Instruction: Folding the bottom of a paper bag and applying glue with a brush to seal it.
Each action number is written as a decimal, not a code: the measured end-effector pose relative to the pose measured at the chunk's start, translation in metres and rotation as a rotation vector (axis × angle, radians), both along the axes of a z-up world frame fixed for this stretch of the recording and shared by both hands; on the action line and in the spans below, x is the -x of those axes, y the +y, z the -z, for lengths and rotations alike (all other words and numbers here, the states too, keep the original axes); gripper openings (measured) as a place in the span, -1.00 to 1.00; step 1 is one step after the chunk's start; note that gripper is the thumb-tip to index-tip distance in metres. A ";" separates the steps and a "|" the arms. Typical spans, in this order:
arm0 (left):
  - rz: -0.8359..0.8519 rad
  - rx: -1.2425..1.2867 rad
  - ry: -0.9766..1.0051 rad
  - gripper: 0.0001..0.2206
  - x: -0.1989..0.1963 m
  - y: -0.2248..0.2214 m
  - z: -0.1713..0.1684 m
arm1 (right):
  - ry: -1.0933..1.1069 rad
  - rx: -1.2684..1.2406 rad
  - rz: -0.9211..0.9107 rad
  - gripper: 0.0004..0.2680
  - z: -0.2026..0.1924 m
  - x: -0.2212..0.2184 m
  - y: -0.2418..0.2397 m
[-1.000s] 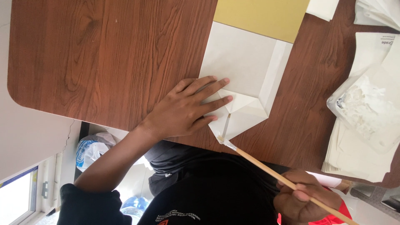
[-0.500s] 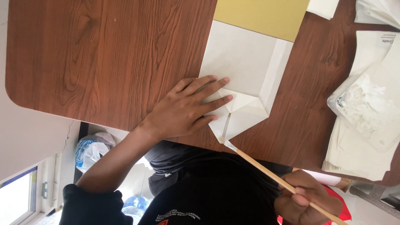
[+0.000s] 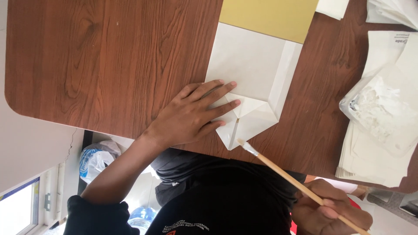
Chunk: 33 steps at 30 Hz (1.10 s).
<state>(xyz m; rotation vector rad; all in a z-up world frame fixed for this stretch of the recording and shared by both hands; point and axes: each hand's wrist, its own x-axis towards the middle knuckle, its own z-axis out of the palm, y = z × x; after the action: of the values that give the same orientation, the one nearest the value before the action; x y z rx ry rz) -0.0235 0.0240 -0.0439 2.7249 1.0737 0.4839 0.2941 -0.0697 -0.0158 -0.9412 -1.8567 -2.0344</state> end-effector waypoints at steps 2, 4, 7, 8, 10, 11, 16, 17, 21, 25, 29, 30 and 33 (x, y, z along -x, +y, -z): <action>-0.003 -0.008 0.011 -0.58 0.000 0.000 -0.002 | 0.739 0.022 -0.215 -0.88 0.003 0.035 0.012; -0.004 -0.006 0.000 -0.58 0.000 0.000 0.000 | 1.193 0.398 -0.470 -0.89 0.018 0.025 -0.020; -0.005 -0.020 0.000 -0.58 -0.001 0.001 0.001 | 1.640 0.925 -0.773 -0.83 0.024 0.013 -0.037; -0.005 -0.036 0.011 -0.58 -0.001 0.001 0.001 | 1.675 1.016 -0.808 -0.81 0.024 0.009 -0.038; -0.006 -0.032 0.018 -0.58 -0.001 -0.001 0.000 | 1.672 1.034 -0.797 -0.87 0.017 0.008 -0.041; -0.010 -0.034 0.024 -0.58 -0.001 0.000 -0.001 | 1.664 1.049 -0.791 -0.90 0.014 0.008 -0.041; -0.003 0.001 0.023 -0.57 -0.001 -0.001 0.000 | 1.603 0.880 -0.629 -0.84 0.022 0.011 -0.045; -0.003 0.011 0.016 -0.57 -0.001 0.000 0.000 | 1.556 1.049 -0.699 -0.85 0.023 0.002 -0.045; -0.003 -0.021 0.030 -0.57 -0.001 0.000 -0.001 | 1.583 1.140 -0.804 -0.75 0.022 0.001 -0.037; -0.005 -0.019 0.029 -0.57 -0.001 0.001 -0.001 | 1.432 0.862 -0.659 -0.80 0.033 -0.003 -0.037; -0.006 -0.023 0.025 -0.57 -0.001 0.000 0.001 | 1.575 1.099 -0.735 -0.81 0.027 -0.002 -0.046; -0.007 -0.024 0.026 -0.57 -0.001 0.001 0.000 | 1.575 1.099 -0.737 -0.81 0.030 -0.004 -0.042; -0.001 -0.052 0.033 -0.57 -0.001 0.001 -0.001 | 1.553 1.115 -0.975 -0.88 0.026 -0.016 -0.032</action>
<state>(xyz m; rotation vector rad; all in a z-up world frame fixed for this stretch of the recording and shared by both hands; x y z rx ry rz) -0.0225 0.0251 -0.0429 2.7864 1.0859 0.4750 0.3097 -0.1020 -0.0422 -0.9186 -1.5709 0.4847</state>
